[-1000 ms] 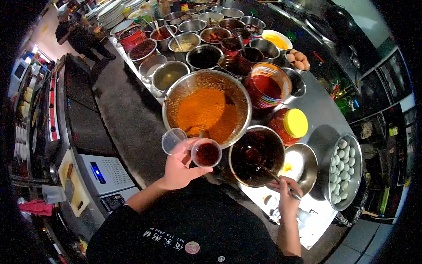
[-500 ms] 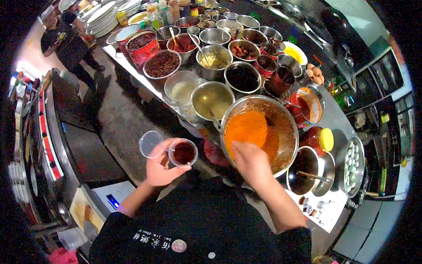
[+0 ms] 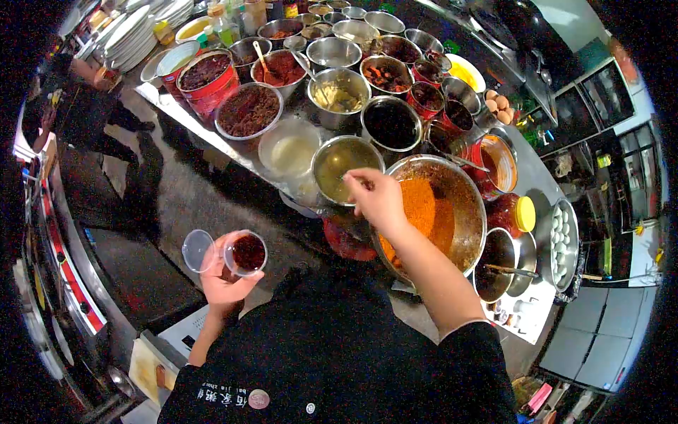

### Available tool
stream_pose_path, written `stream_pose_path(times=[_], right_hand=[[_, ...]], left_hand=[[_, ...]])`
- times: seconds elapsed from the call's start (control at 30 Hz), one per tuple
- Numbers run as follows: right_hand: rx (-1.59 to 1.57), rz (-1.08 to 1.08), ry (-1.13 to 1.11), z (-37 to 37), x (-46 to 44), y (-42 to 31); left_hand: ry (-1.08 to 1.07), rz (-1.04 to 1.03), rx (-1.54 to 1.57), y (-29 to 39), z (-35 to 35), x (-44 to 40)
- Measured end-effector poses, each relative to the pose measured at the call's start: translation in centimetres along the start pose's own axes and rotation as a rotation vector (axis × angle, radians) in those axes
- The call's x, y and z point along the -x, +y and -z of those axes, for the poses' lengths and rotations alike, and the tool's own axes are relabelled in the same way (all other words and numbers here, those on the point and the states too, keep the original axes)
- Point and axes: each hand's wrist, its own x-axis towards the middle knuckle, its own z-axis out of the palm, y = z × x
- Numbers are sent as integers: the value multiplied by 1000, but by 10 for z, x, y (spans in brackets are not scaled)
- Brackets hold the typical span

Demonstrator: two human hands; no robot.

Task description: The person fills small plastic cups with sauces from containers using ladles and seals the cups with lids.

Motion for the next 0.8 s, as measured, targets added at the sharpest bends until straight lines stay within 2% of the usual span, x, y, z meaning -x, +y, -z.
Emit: stream_pose_path(times=[0.1,0.17,0.23,0.27,0.33,0.43,0.53,0.8], right_hand=[[-68,21,-11,7,-25,10],[28,-28,-6,17,-26,7],[-47,5,53,23,-24,11],[-46,62,50,28,-19,8],[-83,64,62,37,-13,6],[-99,23,84,48,-1,-9],[-60,114,152,55,9,-11],[-26,89,377,44,33,-27]], left_hand=[[-4,44,10,-3,-7,-17],[22,51,46,-7,-12,-29],[-46,-22,-195,-11,-13,-42],[-64,-5,-203,-15,-14,-44],[-5,25,7,-30,-22,-55],[-30,95,4,-37,-25,-74],[-130,100,52,-55,-21,-97],[-359,135,43,-79,-18,-157]])
